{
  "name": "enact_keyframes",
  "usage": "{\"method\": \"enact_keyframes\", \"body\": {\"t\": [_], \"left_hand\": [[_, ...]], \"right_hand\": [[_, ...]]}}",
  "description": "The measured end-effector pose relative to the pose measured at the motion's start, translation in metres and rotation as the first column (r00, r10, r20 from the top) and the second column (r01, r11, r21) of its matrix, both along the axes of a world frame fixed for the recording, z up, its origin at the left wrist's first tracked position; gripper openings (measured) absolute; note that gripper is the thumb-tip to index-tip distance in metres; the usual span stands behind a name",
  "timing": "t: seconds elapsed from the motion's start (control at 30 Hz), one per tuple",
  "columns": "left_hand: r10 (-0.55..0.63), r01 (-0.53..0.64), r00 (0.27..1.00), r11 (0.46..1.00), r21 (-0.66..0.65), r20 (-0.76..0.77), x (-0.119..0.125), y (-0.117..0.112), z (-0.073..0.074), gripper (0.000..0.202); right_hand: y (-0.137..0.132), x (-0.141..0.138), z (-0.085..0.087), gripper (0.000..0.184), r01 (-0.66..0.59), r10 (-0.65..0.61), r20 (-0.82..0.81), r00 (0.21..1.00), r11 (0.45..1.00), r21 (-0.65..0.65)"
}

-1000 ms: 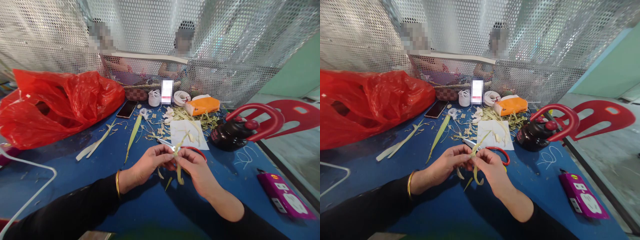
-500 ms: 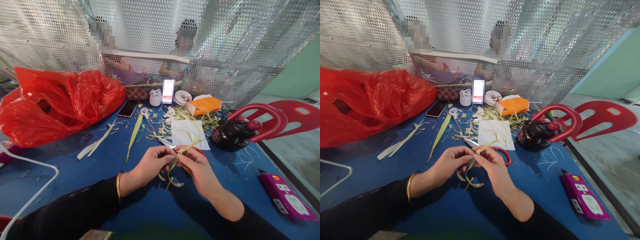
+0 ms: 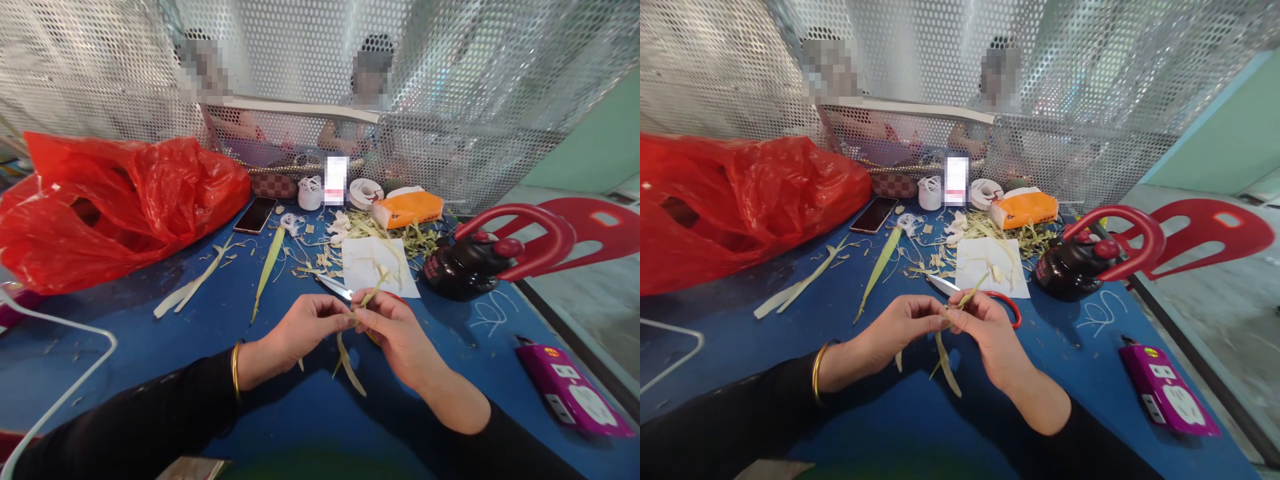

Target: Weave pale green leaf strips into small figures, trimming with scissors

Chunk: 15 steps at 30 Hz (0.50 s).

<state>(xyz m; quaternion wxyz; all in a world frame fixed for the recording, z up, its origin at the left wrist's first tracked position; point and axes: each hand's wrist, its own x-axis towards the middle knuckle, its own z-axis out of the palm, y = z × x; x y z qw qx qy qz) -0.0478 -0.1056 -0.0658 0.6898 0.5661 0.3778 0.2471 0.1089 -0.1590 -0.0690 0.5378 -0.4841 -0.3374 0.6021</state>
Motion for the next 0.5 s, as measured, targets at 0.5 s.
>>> {"method": "enact_keyframes", "body": {"t": [0.5], "left_hand": [[-0.013,0.018,0.999,0.994,-0.11,0.051,-0.001,0.003,-0.001,0.024]], "right_hand": [[0.007,0.014,0.002,0.02,0.046,-0.061,-0.258,0.964,0.997,-0.062]]}}
